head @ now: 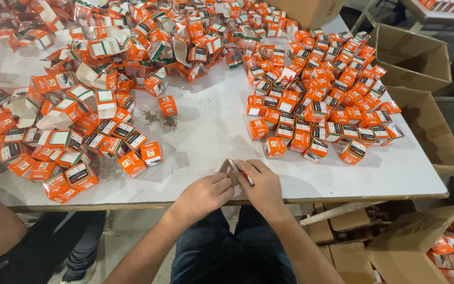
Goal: The person picks up small orange product boxes from a large pile on the table, opens and folds each box, and places the folded boxes into a cardboard box beside the table, repeating this cycle continuously throughout the clip.
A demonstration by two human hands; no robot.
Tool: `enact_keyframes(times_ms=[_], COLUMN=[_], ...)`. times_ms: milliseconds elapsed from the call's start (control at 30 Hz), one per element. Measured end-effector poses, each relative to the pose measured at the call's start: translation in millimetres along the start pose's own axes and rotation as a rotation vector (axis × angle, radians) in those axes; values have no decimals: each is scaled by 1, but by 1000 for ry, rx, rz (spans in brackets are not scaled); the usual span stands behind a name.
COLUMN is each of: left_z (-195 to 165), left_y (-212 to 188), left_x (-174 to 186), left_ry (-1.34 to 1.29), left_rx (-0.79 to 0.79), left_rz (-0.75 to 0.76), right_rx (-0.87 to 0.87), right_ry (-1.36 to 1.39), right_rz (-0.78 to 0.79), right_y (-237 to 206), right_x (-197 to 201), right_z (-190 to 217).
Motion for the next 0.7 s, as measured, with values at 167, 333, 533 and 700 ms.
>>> enact_keyframes(times_ms=[167, 333, 533, 700], left_z=[2, -1, -20, -19], left_y=[0, -10, -21, -10], left_x=[11, -1, -21, -33], left_ry=[55, 31, -175, -20], left_rx=[102, 346, 600, 651], left_rz=[-167, -155, -203, -152], right_rx=[-101, -186, -338, -242], right_ry=[48, 123, 125, 3], right_rz=[-87, -97, 57, 79], right_y=[-6, -10, -10, -9], right_x=[-2, -4, -2, -6], right_z=[-12, -16, -31, -33])
Point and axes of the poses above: each hand's wrist, its own y-axis towards the middle knuckle, its own x-axis out of the back of the hand, z = x × y, the point moved 3 cm from there along y, towards the middle knuckle, and after that the axes turned 15 degrees about y, right-handed, at the moved point
